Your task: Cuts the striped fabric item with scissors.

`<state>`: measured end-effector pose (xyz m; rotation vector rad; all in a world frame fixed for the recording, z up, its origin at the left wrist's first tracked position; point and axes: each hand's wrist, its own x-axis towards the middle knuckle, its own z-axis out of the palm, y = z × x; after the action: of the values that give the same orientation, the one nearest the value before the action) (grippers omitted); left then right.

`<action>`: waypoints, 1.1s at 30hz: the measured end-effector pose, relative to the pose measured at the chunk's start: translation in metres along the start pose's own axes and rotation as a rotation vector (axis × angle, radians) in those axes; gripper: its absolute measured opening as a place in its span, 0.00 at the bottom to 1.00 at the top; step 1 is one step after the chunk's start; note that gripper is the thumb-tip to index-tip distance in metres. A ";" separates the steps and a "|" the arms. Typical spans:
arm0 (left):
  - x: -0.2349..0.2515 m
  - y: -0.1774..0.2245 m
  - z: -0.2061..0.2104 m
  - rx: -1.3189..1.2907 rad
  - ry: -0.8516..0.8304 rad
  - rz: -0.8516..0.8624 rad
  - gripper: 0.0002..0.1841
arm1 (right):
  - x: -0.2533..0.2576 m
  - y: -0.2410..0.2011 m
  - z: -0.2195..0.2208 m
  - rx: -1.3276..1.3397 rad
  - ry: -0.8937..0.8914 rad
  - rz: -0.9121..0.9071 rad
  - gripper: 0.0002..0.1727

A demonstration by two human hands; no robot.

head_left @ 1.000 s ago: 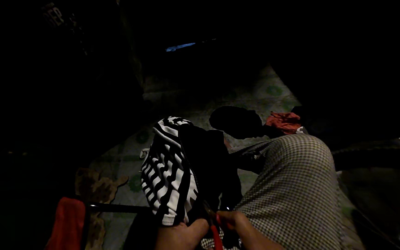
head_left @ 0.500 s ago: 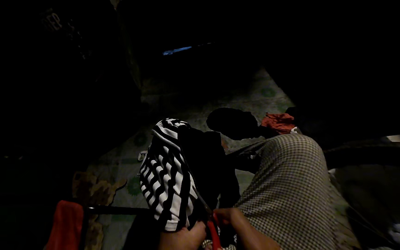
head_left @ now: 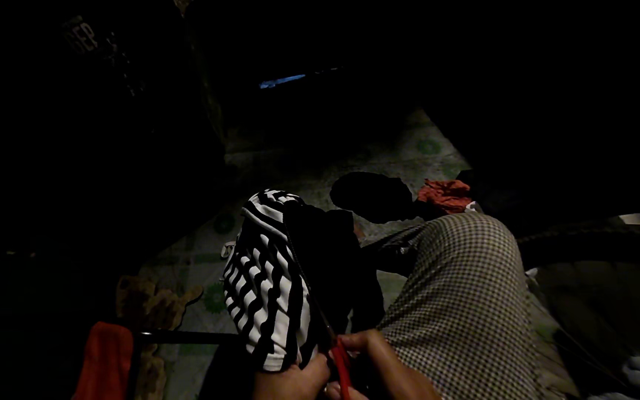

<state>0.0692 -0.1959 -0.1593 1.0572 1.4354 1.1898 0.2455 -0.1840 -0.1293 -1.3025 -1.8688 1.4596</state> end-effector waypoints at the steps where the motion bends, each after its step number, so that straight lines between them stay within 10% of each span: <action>1: -0.001 0.000 0.000 0.004 -0.002 0.003 0.16 | 0.000 0.000 0.000 0.008 -0.006 0.003 0.22; 28: -0.003 -0.009 -0.011 0.144 -0.069 -0.012 0.13 | 0.018 0.009 -0.008 0.081 -0.070 0.007 0.20; 33: 0.004 0.045 0.002 0.232 -0.150 -0.339 0.10 | 0.022 0.006 -0.012 0.050 -0.113 0.040 0.23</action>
<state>0.0724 -0.1844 -0.1154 0.9858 1.5842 0.7019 0.2473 -0.1593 -0.1350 -1.2647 -1.8732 1.6207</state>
